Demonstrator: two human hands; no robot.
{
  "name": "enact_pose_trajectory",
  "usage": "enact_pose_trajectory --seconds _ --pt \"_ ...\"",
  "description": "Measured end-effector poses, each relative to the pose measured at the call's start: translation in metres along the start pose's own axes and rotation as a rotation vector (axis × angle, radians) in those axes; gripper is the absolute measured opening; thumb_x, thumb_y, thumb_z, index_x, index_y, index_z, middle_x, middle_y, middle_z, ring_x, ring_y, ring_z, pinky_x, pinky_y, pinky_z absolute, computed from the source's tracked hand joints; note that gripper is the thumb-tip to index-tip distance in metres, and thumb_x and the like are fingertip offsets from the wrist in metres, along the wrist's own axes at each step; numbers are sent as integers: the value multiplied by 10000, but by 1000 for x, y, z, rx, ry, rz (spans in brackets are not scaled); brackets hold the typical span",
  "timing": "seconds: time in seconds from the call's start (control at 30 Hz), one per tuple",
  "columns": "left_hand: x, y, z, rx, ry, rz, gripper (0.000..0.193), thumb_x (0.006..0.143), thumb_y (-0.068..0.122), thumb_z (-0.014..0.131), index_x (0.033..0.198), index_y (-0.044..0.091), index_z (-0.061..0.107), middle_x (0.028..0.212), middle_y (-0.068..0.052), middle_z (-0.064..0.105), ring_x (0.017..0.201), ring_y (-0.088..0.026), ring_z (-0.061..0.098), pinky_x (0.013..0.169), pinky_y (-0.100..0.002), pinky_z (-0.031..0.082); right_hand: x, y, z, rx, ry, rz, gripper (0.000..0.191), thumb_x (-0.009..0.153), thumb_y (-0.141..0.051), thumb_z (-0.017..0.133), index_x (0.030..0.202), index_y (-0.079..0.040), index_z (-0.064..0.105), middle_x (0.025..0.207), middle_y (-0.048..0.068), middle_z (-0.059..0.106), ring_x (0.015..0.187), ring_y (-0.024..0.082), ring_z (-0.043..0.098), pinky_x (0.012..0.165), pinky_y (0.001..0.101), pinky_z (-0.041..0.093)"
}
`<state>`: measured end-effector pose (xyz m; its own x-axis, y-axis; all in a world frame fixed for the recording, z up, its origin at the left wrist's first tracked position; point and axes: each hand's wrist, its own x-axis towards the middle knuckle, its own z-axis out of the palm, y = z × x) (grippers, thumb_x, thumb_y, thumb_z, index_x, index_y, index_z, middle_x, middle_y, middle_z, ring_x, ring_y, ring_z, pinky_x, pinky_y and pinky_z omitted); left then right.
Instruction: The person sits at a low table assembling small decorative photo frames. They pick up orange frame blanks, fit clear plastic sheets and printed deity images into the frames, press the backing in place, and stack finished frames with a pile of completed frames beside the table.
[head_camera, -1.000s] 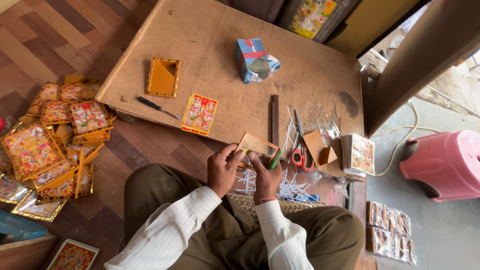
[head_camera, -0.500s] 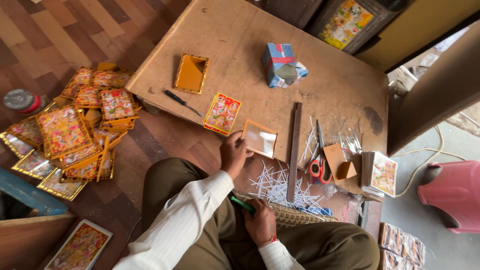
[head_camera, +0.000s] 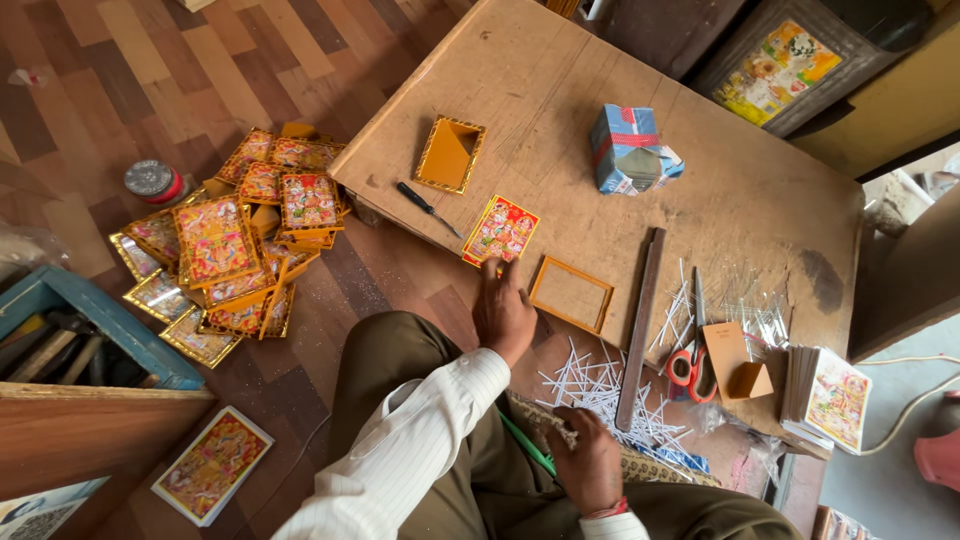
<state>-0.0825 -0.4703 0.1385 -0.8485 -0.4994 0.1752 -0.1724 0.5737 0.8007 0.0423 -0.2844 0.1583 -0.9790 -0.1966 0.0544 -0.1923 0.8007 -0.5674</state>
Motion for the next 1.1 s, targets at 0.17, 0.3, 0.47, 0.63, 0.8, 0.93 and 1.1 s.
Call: enact_pose_trajectory --seconds 0.17,0.3,0.47,0.63,0.8,0.93,1.1 --pt "13 -9 -8 359 101 212 683 671 74 693 1324 -59 545 1469 -208 454 1419 -384 394 1145 -608 271 28 30 -34 3 100 -36 266 836 -261 777 1011 -62 750 1000 118 756 870 294 748 750 378 596" --pt "13 -16 -2 432 48 228 489 791 42 670 1275 1 614 1438 -147 524 1419 -332 411 1188 -572 264 50 54 -58 -163 309 -71 283 818 -237 802 1051 -81 766 1061 138 746 950 335 716 798 421 574" --pt "13 -25 -2 405 21 271 292 771 21 656 1061 27 690 1298 -113 633 1309 -309 519 1121 -490 373 51 69 -43 -68 278 107 616 661 -278 861 1195 -34 675 1087 164 711 892 353 705 776 449 558" --pt "30 -24 -3 405 57 285 162 790 21 661 939 53 715 1061 -136 696 1083 -323 625 1018 -456 440 64 86 -37 -192 400 90 419 798 -280 815 1152 -68 741 1108 147 731 978 368 698 827 452 566" --pt "66 -28 -11 445 47 460 92 889 50 655 856 78 736 887 -115 734 908 -301 693 968 -471 471 67 81 -44 -145 429 195 405 766 -306 841 1096 -86 760 1080 137 736 940 351 710 782 453 562" --pt "82 -40 -30 449 -268 363 153 956 44 625 1027 87 754 928 -133 749 803 -277 736 748 -423 567 62 67 -47 -81 428 211 403 799 -333 831 1105 -79 763 1030 123 742 882 310 726 781 425 563" --pt "75 -23 -51 -4 190 459 79 879 42 714 950 29 746 939 -176 745 836 -344 713 743 -436 577 61 58 -53 -31 503 53 369 847 -316 821 1100 -53 769 1030 135 746 903 261 724 778 368 569"
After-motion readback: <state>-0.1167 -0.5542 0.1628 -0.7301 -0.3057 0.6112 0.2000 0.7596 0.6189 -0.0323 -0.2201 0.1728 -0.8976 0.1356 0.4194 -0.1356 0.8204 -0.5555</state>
